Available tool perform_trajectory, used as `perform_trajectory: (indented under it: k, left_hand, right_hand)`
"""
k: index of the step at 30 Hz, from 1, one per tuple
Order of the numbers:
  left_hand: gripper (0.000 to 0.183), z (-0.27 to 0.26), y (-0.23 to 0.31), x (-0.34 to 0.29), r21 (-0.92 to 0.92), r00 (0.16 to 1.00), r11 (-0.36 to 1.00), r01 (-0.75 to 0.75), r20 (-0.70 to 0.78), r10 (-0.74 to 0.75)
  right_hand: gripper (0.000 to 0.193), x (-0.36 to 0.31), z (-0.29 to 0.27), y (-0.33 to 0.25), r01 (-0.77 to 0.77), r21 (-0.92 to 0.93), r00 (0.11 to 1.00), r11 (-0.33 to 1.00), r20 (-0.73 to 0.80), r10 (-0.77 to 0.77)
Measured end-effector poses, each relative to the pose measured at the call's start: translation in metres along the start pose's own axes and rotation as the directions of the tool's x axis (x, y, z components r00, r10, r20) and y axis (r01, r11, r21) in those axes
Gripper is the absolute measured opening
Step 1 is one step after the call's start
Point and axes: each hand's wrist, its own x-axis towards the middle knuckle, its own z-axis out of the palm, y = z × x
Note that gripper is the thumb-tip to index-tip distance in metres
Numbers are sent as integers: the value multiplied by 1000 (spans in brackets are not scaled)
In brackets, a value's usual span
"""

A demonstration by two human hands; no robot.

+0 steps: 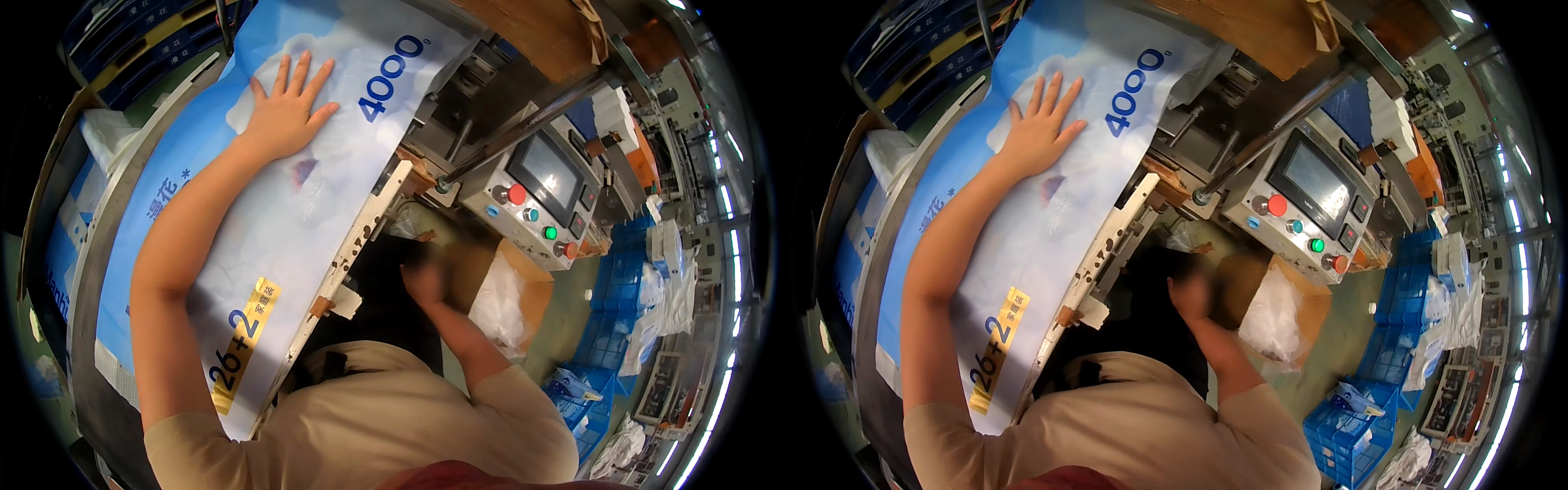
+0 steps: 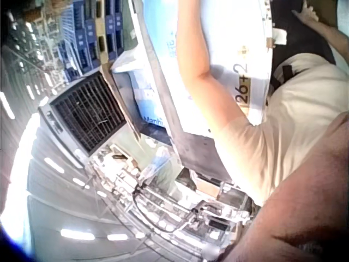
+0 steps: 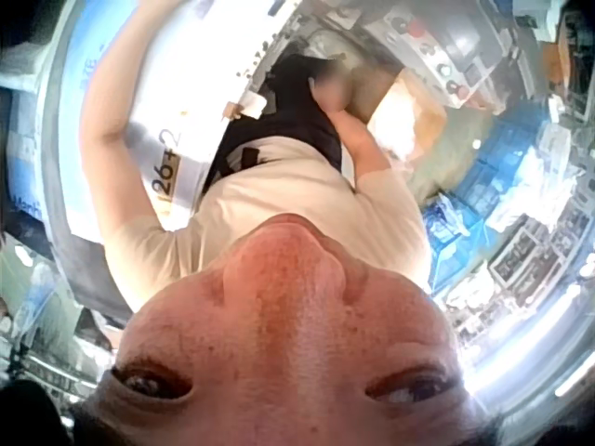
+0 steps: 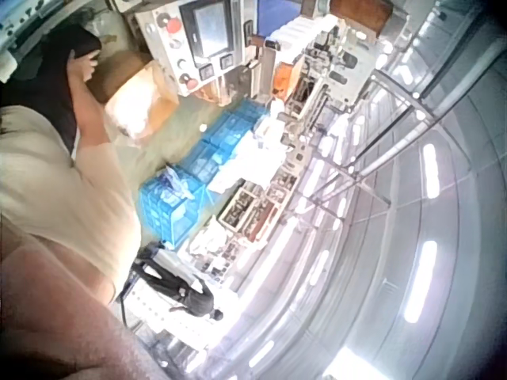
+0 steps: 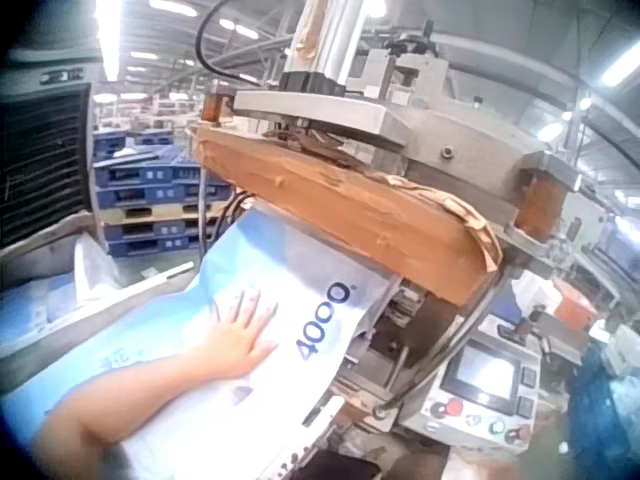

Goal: The person places bundles of paper rolls into a large plastic bag by hand and then feeds the bag into a packaging machine for sealing.

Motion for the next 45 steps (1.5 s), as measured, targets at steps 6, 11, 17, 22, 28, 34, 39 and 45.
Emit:
perform_trajectory:
  k: [6,11,17,22,28,34,39,45]
  left_hand:
    - [66,5,-3,2,5,1000,1000,-17,-20,17]
    - [67,4,-5,0,22,1000,1000,-12,-10,12]
    - [67,7,-4,1,3,999,999,-35,-34,35]
    - [67,5,-4,2,-15,999,999,-37,-32,36]
    - [71,7,-4,12,-111,963,992,-67,-266,35]
    - [59,-37,-16,2,-222,809,959,-177,-588,13]
    - [54,-141,-20,-21,-63,996,995,-74,43,77]
    - [57,-160,-21,-21,2,974,996,-86,211,84]
  right_hand:
    - [57,0,9,6,-51,85,998,995,-37,54]
    - [50,6,-21,-12,16,18,969,1000,-246,-11]
    - [49,5,-13,-10,0,56,960,998,-278,16]
    - [44,6,-17,-11,7,48,973,999,-229,4]
    - [61,3,8,-1,1,99,973,995,-229,22]
    - [70,5,29,8,23,262,973,965,-227,38]
    - [73,6,24,6,64,188,957,980,-289,-7]
    - [76,10,25,10,19,284,990,959,-140,22]
